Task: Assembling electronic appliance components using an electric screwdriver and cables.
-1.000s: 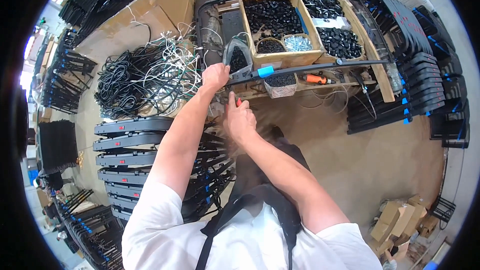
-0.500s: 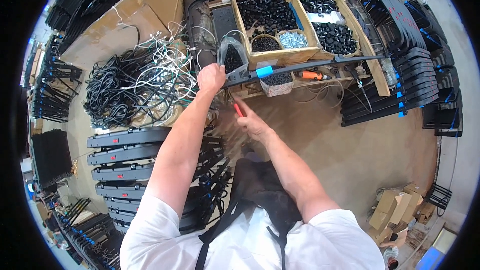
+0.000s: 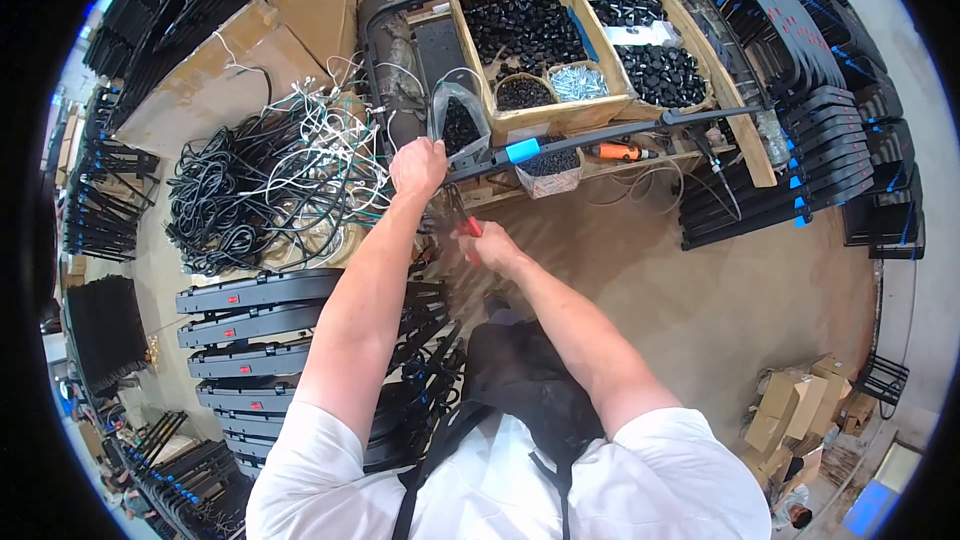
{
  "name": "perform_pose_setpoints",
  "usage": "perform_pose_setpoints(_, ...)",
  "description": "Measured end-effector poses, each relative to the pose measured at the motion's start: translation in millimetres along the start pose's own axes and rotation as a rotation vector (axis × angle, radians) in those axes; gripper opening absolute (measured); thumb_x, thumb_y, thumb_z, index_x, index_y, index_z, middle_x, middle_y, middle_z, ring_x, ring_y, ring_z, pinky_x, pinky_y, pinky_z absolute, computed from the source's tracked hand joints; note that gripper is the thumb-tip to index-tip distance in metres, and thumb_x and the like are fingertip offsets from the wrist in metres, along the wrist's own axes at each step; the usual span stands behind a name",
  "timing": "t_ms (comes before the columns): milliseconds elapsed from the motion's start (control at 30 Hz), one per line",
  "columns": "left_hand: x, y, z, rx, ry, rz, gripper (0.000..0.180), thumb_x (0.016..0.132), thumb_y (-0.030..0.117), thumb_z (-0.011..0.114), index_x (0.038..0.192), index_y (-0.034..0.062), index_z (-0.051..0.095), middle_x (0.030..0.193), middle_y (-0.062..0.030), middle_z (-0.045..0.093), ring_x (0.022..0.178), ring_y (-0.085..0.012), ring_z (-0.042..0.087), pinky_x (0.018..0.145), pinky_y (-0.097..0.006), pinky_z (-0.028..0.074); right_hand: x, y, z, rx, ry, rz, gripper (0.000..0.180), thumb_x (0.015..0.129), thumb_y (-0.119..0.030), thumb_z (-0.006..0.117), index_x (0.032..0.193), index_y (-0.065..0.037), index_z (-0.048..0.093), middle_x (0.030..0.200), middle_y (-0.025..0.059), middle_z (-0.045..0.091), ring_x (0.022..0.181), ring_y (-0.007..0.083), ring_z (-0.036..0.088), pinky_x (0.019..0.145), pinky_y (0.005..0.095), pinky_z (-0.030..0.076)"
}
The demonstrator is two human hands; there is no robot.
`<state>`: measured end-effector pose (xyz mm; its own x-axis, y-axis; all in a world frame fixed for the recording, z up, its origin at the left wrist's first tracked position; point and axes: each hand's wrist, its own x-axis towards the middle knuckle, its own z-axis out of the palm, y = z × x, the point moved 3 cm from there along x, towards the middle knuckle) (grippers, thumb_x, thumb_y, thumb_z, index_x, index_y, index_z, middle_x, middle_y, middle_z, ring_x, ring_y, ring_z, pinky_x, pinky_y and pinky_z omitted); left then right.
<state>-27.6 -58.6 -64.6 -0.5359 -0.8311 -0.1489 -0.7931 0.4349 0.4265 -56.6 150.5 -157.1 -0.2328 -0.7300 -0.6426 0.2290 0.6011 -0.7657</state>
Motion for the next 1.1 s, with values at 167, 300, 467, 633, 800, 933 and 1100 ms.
perform_pose_setpoints(167,0.4,-11.6,1.0,0.002,0.024,-0.026,0.047,0.101,0.041,0.058,0.097,-0.0003,0.079,0.101,-0.0292,0.076,0.100,-0.0470,0.074,0.093,-0.056,0.057,-8.0,-18.6,8.5,0.067,-0.099,-0.022,0.042,0.094,-0.014,0.065,0.133,0.002,0.064,0.098,0.0164,0.073,0.084,0.0248,0.071,0.078,0.0379,0.055)
perform_pose_setpoints(300,-0.1,-17.7,-1.2,0.016,0.031,-0.067,0.045,0.102,0.039,0.057,0.099,0.0001,0.079,0.102,-0.0290,0.076,0.100,-0.0465,0.074,0.092,-0.056,0.057,-33.1,-54.1,-20.7,-0.642,0.049,-0.107,0.043,0.090,-0.006,0.053,0.131,0.006,0.058,0.116,0.0328,0.070,0.104,0.0442,0.072,0.082,0.0477,0.057)
perform_pose_setpoints(467,0.1,-5.5,3.5,0.057,0.013,-0.063,0.040,0.102,0.036,0.060,0.098,0.0014,0.080,0.102,-0.0247,0.078,0.097,-0.0428,0.076,0.090,-0.052,0.059,-37.6,-13.2,-74.9,-0.535,0.038,0.228,0.041,0.089,-0.021,0.062,0.121,0.004,0.061,0.109,0.0286,0.072,0.094,0.0389,0.074,0.075,0.0471,0.056)
perform_pose_setpoints(633,2.3,3.7,4.3,0.064,0.005,-0.035,0.040,0.101,0.039,0.062,0.101,0.0034,0.079,0.101,-0.0233,0.078,0.097,-0.0421,0.076,0.089,-0.053,0.059,21.9,15.7,-93.3,-0.503,0.173,0.397,0.037,0.090,-0.029,0.067,0.114,-0.001,0.062,0.097,0.0195,0.073,0.069,0.0284,0.070,0.059,0.0445,0.052)
perform_pose_setpoints(800,5.7,-5.7,-5.0,0.134,-0.103,-0.154,0.043,0.101,0.047,0.059,0.102,0.0097,0.080,0.104,-0.0206,0.078,0.101,-0.0406,0.075,0.090,-0.053,0.058,98.9,36.2,-64.9,0.332,0.234,0.362,0.034,0.087,-0.002,0.071,0.115,-0.015,0.057,0.078,0.0047,0.059,0.053,0.0185,0.057,0.041,0.0330,0.039)
perform_pose_setpoints(933,0.4,1.3,-14.7,0.103,-0.079,-0.151,0.038,0.101,0.046,0.058,0.116,0.0174,0.078,0.108,-0.0173,0.078,0.101,-0.0379,0.075,0.089,-0.051,0.059,135.1,63.3,-54.1,0.326,0.303,0.279,0.026,0.088,0.002,0.074,0.107,-0.006,0.057,0.077,0.0089,0.065,0.052,0.0199,0.059,0.039,0.0336,0.045)
perform_pose_setpoints(1100,-9.1,11.3,-14.4,0.065,-0.057,-0.178,0.043,0.104,0.048,0.057,0.129,0.0161,0.072,0.113,-0.0160,0.076,0.105,-0.0393,0.074,0.089,-0.052,0.059,128.2,91.7,-75.0,0.321,-0.023,0.547,0.031,0.096,-0.016,0.077,0.123,-0.011,0.064,0.110,0.0097,0.066,0.093,0.0323,0.070,0.074,0.0534,0.067)
